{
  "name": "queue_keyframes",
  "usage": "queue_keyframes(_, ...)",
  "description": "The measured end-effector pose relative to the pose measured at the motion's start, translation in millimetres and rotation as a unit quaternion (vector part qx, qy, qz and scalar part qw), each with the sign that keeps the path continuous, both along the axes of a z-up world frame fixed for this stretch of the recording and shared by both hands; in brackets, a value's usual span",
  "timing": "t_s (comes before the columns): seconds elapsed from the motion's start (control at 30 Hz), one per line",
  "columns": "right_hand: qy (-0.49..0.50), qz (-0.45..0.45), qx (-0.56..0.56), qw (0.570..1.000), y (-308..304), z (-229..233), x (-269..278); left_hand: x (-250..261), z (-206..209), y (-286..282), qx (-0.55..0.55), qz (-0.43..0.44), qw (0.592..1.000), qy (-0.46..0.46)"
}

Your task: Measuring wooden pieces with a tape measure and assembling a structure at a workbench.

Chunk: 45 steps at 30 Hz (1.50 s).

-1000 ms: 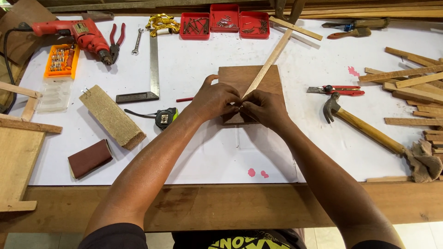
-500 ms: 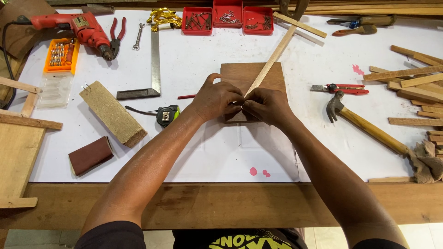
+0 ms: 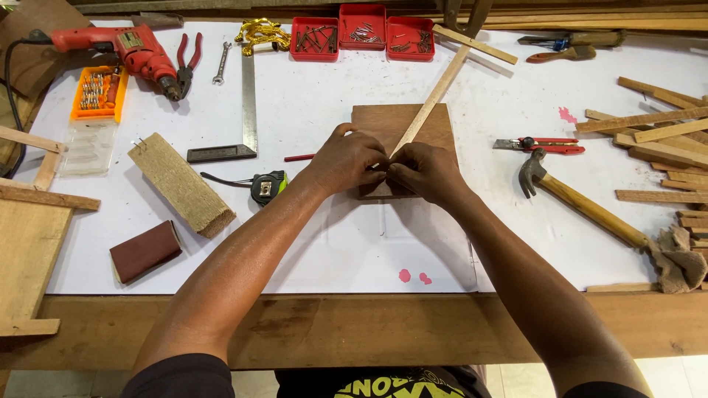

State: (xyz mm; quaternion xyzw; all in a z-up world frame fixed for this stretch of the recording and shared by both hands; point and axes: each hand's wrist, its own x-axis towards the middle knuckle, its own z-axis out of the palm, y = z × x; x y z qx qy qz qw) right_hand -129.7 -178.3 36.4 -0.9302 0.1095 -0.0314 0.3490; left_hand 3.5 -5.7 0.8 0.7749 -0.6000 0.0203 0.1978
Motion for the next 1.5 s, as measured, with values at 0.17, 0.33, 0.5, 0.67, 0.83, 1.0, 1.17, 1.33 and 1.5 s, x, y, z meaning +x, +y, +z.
queue_keyframes(0.17, 0.028, -0.030, 0.049, 0.998, -6.2, -2.3, -0.6, -8.1, -0.9, -6.6, -0.015, -0.016, 1.000, -0.009)
queue_keyframes(0.33, 0.054, -0.053, 0.061, 0.995, -18.2, 0.5, -5.8, -27.2, 9.0, -15.2, 0.014, 0.015, 1.000, 0.001)
queue_keyframes(0.5, -0.011, -0.040, 0.038, 0.998, -33.0, -9.5, -10.9, -35.6, 4.3, -15.3, 0.006, 0.060, 0.998, 0.019)
queue_keyframes(0.67, -0.011, -0.053, 0.051, 0.997, -36.7, -11.5, -15.2, -34.7, 10.3, -14.0, 0.009, 0.044, 0.998, 0.038)
queue_keyframes(0.83, -0.015, -0.054, 0.063, 0.996, -41.4, -15.6, -18.7, -25.8, 6.2, -12.0, 0.013, 0.020, 0.999, 0.026)
queue_keyframes(1.0, -0.081, -0.055, 0.150, 0.984, -62.6, -20.7, -22.6, 13.3, 2.9, 5.5, -0.021, 0.055, 0.983, 0.176)
queue_keyframes(1.17, 0.037, -0.126, 0.088, 0.987, -55.1, 4.1, -32.4, 8.3, 38.8, 15.7, 0.135, 0.095, 0.968, 0.191)
queue_keyframes(1.33, 0.033, -0.130, 0.086, 0.987, -55.5, -2.2, -37.0, 13.1, 31.8, 14.7, 0.168, 0.103, 0.964, 0.181)
queue_keyframes(1.5, 0.046, -0.144, 0.083, 0.985, -54.7, -5.6, -38.3, 19.6, 24.9, 15.6, 0.159, 0.082, 0.968, 0.174)
